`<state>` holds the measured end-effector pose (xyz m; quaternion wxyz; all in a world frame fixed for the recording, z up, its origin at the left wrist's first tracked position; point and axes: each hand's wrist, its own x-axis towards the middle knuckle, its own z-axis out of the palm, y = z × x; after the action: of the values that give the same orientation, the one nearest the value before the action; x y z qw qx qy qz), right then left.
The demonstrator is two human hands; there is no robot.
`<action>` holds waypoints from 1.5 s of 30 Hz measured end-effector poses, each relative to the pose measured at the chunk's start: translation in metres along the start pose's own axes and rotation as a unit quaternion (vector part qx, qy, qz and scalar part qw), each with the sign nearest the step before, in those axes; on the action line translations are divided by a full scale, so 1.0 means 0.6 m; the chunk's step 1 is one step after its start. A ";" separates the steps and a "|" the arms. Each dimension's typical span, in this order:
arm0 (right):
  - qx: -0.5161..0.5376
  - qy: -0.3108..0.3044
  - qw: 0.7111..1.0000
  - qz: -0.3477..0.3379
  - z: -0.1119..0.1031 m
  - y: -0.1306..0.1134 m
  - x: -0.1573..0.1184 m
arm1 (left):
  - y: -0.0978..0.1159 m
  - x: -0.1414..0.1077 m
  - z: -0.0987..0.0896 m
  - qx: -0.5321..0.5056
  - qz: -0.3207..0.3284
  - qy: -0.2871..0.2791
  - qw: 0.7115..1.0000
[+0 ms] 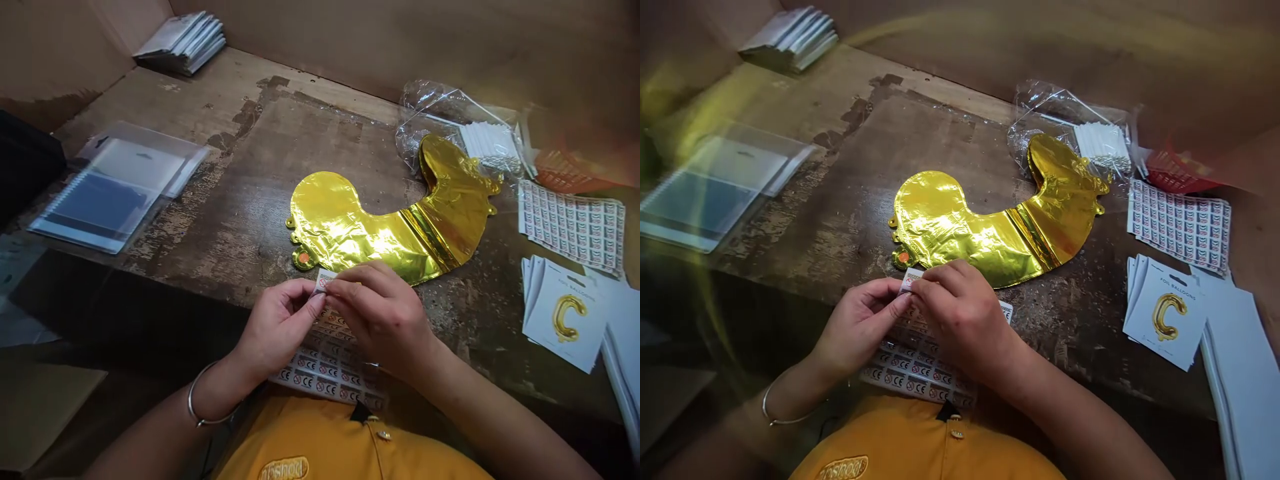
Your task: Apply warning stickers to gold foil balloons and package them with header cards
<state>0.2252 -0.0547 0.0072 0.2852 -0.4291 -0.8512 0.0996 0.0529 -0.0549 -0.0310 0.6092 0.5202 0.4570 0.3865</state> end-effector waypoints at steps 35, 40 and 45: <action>0.153 0.011 0.965 0.214 0.012 -0.011 0.012 | -0.006 -0.009 -0.013 0.071 0.025 -0.019 0.997; 0.107 -0.028 0.984 0.143 0.002 -0.017 0.008 | -0.005 -0.008 -0.011 0.099 0.041 -0.027 0.994; 0.024 -0.056 0.995 0.075 0.003 -0.021 0.006 | 0.004 -0.011 -0.015 0.194 0.114 -0.023 0.974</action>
<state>0.2141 -0.0593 0.0124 0.2387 -0.4784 -0.8287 0.1653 0.0424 -0.0584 -0.0281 0.4589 0.6861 0.4466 0.3452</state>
